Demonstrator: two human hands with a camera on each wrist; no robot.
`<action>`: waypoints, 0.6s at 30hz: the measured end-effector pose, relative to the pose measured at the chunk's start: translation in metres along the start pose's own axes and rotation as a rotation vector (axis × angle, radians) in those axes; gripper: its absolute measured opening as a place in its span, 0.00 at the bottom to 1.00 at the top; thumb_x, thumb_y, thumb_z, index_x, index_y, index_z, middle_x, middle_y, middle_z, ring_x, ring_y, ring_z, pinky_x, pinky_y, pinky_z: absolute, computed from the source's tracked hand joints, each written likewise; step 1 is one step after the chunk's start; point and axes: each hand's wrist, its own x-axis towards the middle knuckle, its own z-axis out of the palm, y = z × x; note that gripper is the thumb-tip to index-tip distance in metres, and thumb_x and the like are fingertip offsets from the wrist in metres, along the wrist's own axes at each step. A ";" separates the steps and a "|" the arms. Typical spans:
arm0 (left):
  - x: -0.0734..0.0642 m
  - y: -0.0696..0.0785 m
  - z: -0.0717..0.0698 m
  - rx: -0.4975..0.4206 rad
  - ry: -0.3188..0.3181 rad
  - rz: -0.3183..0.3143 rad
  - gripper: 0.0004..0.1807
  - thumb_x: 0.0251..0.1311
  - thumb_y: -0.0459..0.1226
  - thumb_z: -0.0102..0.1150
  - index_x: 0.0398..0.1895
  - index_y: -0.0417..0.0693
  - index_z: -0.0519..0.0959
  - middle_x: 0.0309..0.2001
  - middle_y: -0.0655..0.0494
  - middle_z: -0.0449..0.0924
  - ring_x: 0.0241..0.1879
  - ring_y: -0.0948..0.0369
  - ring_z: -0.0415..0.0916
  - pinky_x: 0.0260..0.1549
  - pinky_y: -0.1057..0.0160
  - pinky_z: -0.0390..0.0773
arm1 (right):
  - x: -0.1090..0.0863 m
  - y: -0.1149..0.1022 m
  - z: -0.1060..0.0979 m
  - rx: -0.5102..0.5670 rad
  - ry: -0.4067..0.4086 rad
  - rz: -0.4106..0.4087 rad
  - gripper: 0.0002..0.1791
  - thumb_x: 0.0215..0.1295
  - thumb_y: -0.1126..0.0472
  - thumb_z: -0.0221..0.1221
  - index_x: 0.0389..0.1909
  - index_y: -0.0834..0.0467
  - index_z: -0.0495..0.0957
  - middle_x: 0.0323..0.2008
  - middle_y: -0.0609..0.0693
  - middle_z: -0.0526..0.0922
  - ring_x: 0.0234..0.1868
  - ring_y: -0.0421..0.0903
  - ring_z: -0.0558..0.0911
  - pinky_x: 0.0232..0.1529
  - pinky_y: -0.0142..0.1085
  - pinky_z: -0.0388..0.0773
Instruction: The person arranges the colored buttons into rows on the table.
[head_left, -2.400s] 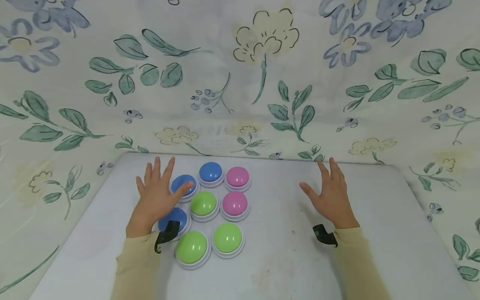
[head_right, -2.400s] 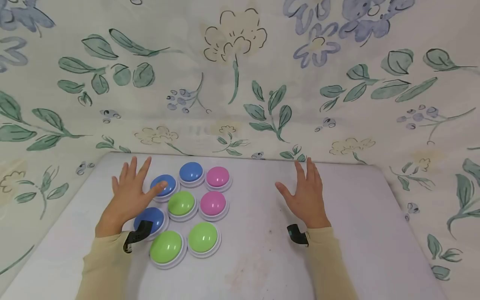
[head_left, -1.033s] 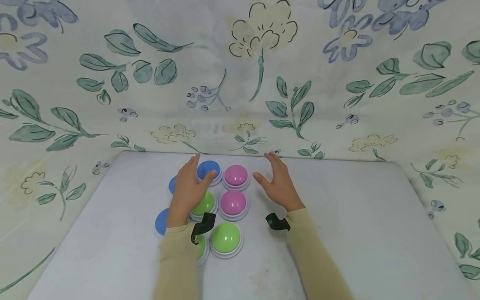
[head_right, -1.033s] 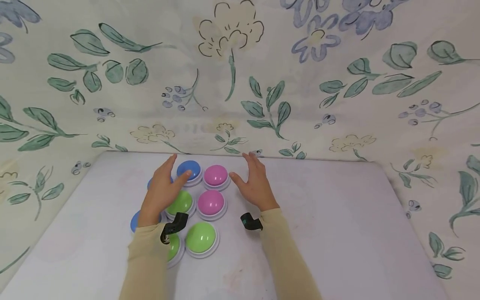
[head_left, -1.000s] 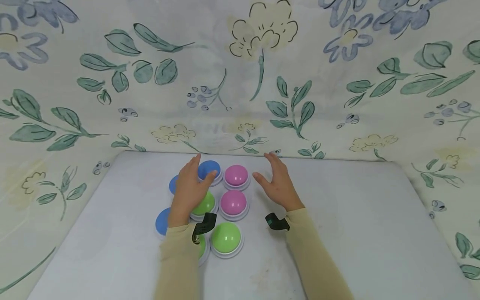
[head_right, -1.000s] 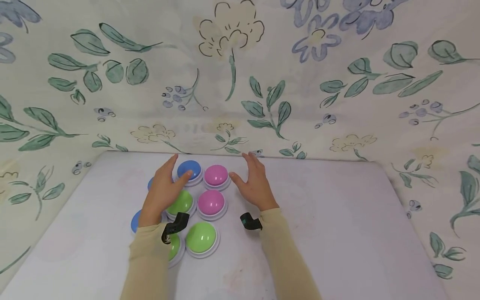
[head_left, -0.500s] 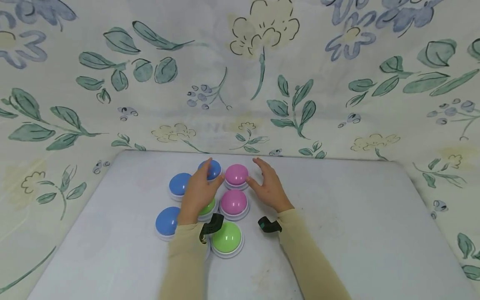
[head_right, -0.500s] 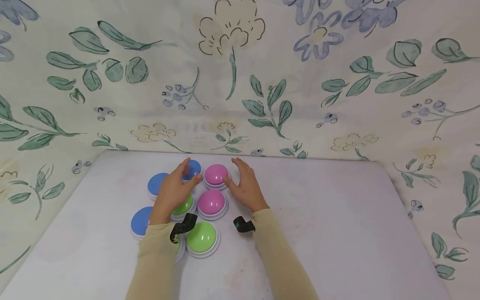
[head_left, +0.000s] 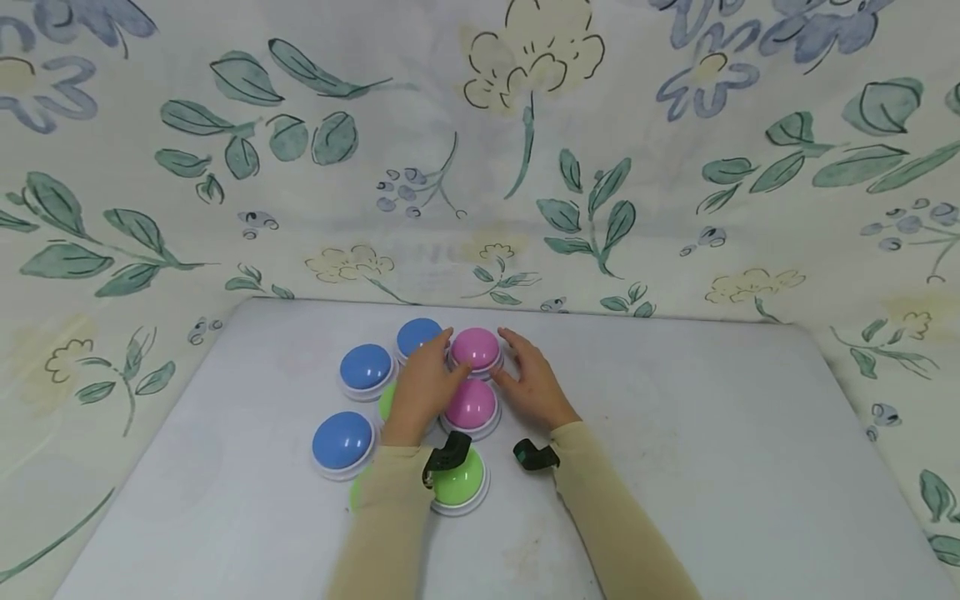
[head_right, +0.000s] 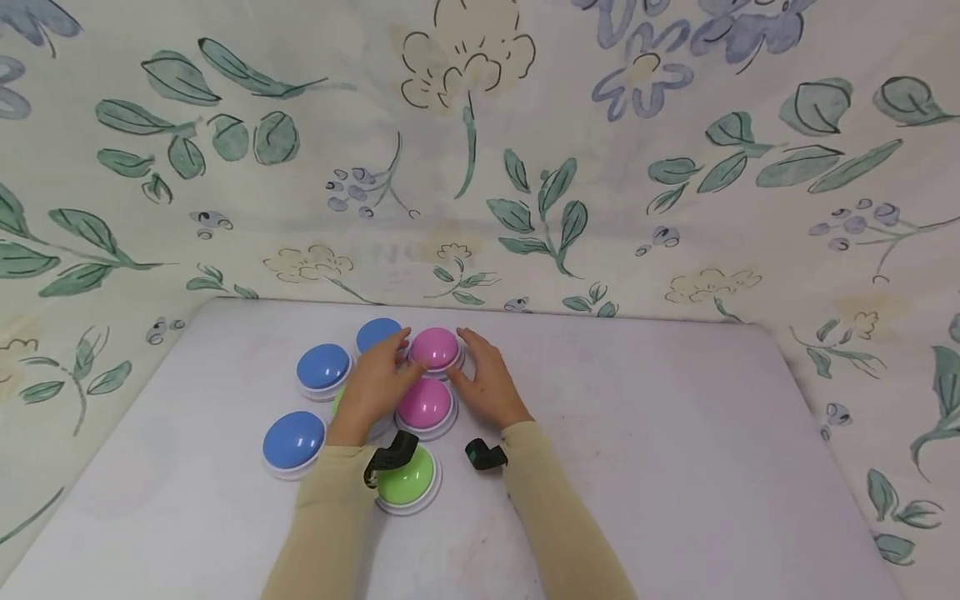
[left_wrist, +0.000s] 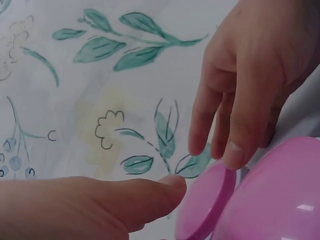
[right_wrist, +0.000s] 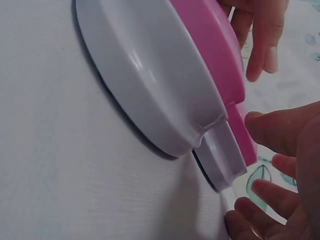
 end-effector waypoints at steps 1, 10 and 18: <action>0.000 0.000 0.002 0.011 -0.001 0.000 0.36 0.66 0.41 0.62 0.73 0.35 0.64 0.66 0.35 0.72 0.66 0.41 0.69 0.66 0.43 0.68 | 0.000 0.001 0.001 -0.001 -0.006 -0.006 0.36 0.69 0.59 0.59 0.76 0.59 0.60 0.74 0.59 0.63 0.75 0.57 0.62 0.74 0.50 0.59; -0.003 0.001 0.011 0.027 -0.016 0.018 0.35 0.67 0.39 0.60 0.73 0.32 0.62 0.66 0.34 0.70 0.66 0.41 0.69 0.66 0.45 0.69 | 0.000 0.004 0.004 -0.008 -0.042 -0.062 0.36 0.69 0.63 0.59 0.75 0.64 0.60 0.74 0.60 0.64 0.75 0.54 0.61 0.76 0.46 0.55; 0.000 0.002 0.017 0.025 0.046 0.000 0.32 0.67 0.37 0.60 0.70 0.30 0.66 0.63 0.33 0.74 0.62 0.40 0.73 0.63 0.44 0.72 | 0.002 0.005 0.008 -0.030 -0.041 -0.083 0.35 0.69 0.65 0.60 0.75 0.65 0.60 0.73 0.61 0.65 0.75 0.55 0.62 0.76 0.45 0.56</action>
